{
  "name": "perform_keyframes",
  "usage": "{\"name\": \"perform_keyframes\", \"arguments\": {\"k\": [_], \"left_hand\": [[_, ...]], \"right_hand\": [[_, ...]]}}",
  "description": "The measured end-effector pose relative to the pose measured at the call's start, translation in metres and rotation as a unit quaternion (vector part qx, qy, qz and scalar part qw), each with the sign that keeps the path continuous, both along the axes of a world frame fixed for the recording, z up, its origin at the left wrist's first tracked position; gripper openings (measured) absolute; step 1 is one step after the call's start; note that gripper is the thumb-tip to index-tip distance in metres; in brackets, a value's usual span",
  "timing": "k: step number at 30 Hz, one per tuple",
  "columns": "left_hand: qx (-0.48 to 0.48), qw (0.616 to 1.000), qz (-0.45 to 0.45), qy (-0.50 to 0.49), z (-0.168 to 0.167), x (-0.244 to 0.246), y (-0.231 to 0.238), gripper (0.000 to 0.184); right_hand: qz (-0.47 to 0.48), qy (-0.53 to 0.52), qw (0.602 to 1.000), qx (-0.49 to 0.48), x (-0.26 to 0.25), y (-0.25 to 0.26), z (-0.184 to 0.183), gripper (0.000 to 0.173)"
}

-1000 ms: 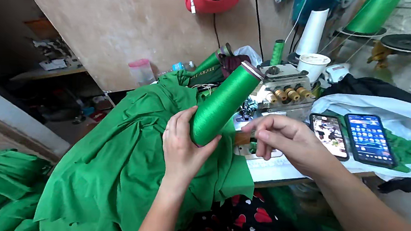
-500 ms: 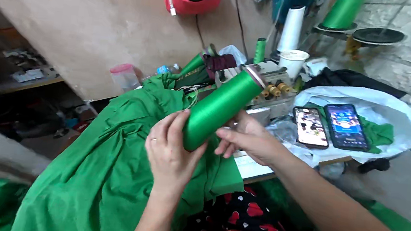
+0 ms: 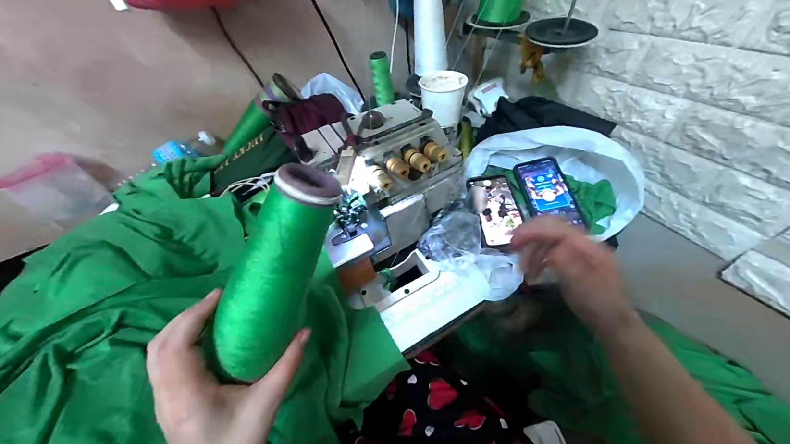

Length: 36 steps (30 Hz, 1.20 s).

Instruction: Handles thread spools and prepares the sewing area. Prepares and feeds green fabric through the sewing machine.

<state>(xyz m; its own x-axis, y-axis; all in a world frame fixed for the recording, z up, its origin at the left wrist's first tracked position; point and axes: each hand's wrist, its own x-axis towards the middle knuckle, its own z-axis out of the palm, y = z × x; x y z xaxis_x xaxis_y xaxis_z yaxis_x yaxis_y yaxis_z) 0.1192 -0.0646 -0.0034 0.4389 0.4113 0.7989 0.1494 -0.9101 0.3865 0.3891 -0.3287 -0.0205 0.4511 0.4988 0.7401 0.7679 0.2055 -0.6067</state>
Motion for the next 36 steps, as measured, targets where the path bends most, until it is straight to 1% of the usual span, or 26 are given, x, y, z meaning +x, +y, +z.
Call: {"name": "perform_keyframes", "arguments": {"k": [1,2,3,4,5,6,7,9,11,13,14,16,19,22,24,25,27,28,30,31,33,34,36], "left_hand": [[-0.017,1.0,-0.008,-0.001,-0.005,-0.003,-0.001,0.092],[-0.031,0.999,-0.013,-0.003,-0.01,-0.004,-0.002,0.094],[-0.043,0.999,-0.017,-0.001,-0.014,-0.005,-0.004,0.094],[-0.051,0.998,-0.02,0.006,-0.017,-0.006,-0.006,0.095],[-0.052,0.998,-0.026,0.014,-0.018,-0.006,-0.007,0.095],[-0.046,0.998,-0.03,0.022,-0.018,-0.007,-0.006,0.095],[-0.041,0.998,-0.033,0.028,-0.018,-0.007,-0.004,0.095],[-0.043,0.998,-0.036,0.024,-0.019,-0.008,-0.003,0.094],[-0.059,0.997,-0.042,0.007,-0.018,-0.007,-0.006,0.095],[-0.072,0.996,-0.055,0.0,-0.016,-0.004,-0.007,0.094],[-0.074,0.995,-0.06,0.001,-0.014,-0.002,-0.006,0.094],[-0.072,0.995,-0.068,0.008,-0.013,0.002,-0.006,0.093],[-0.066,0.995,-0.078,0.016,-0.012,0.01,-0.007,0.093],[-0.061,0.994,-0.083,0.016,-0.013,0.016,-0.009,0.091],[-0.065,0.993,-0.092,0.015,-0.012,0.018,-0.01,0.092],[-0.066,0.993,-0.098,0.015,-0.01,0.021,-0.01,0.092],[-0.07,0.992,-0.103,0.01,-0.008,0.023,-0.009,0.092],[-0.072,0.991,-0.108,0.006,-0.007,0.023,-0.009,0.092],[-0.078,0.99,-0.12,-0.002,-0.005,0.026,-0.009,0.091],[-0.079,0.989,-0.123,-0.003,-0.004,0.027,-0.009,0.091],[-0.079,0.989,-0.123,-0.002,-0.003,0.028,-0.009,0.09],[-0.078,0.99,-0.121,0.0,-0.003,0.028,-0.009,0.09],[-0.075,0.989,-0.128,0.003,-0.004,0.029,-0.009,0.092]], "right_hand": [[-0.161,-0.028,0.986,-0.013,0.036,-0.014,-0.014,0.045],[-0.279,-0.055,0.957,-0.065,0.07,-0.024,-0.026,0.05],[-0.348,-0.075,0.924,-0.138,0.099,-0.03,-0.035,0.052],[-0.381,-0.087,0.895,-0.215,0.121,-0.034,-0.047,0.051],[-0.392,-0.094,0.869,-0.288,0.135,-0.035,-0.06,0.051],[-0.391,-0.1,0.85,-0.337,0.145,-0.036,-0.07,0.052],[-0.39,-0.111,0.843,-0.355,0.148,-0.036,-0.072,0.053],[-0.389,-0.143,0.849,-0.327,0.147,-0.036,-0.064,0.055],[-0.383,-0.153,0.857,-0.31,0.146,-0.034,-0.068,0.055],[-0.349,-0.115,0.859,-0.357,0.149,-0.035,-0.072,0.05],[-0.348,-0.116,0.859,-0.358,0.15,-0.035,-0.07,0.049],[-0.366,-0.165,0.862,-0.31,0.15,-0.033,-0.063,0.05],[-0.348,-0.144,0.865,-0.332,0.152,-0.035,-0.068,0.051],[-0.367,-0.184,0.878,-0.247,0.15,-0.031,-0.065,0.054],[-0.346,-0.149,0.879,-0.293,0.15,-0.032,-0.071,0.056],[-0.344,-0.131,0.881,-0.299,0.152,-0.033,-0.073,0.055],[-0.364,-0.151,0.885,-0.248,0.156,-0.031,-0.07,0.057],[-0.367,-0.154,0.885,-0.242,0.155,-0.031,-0.069,0.058],[-0.345,-0.124,0.883,-0.293,0.155,-0.034,-0.071,0.057],[-0.339,-0.106,0.886,-0.3,0.156,-0.036,-0.071,0.058],[-0.349,-0.129,0.897,-0.238,0.16,-0.037,-0.069,0.059],[-0.349,-0.14,0.899,-0.225,0.16,-0.036,-0.068,0.06],[-0.327,-0.117,0.896,-0.276,0.158,-0.037,-0.07,0.06]]}}
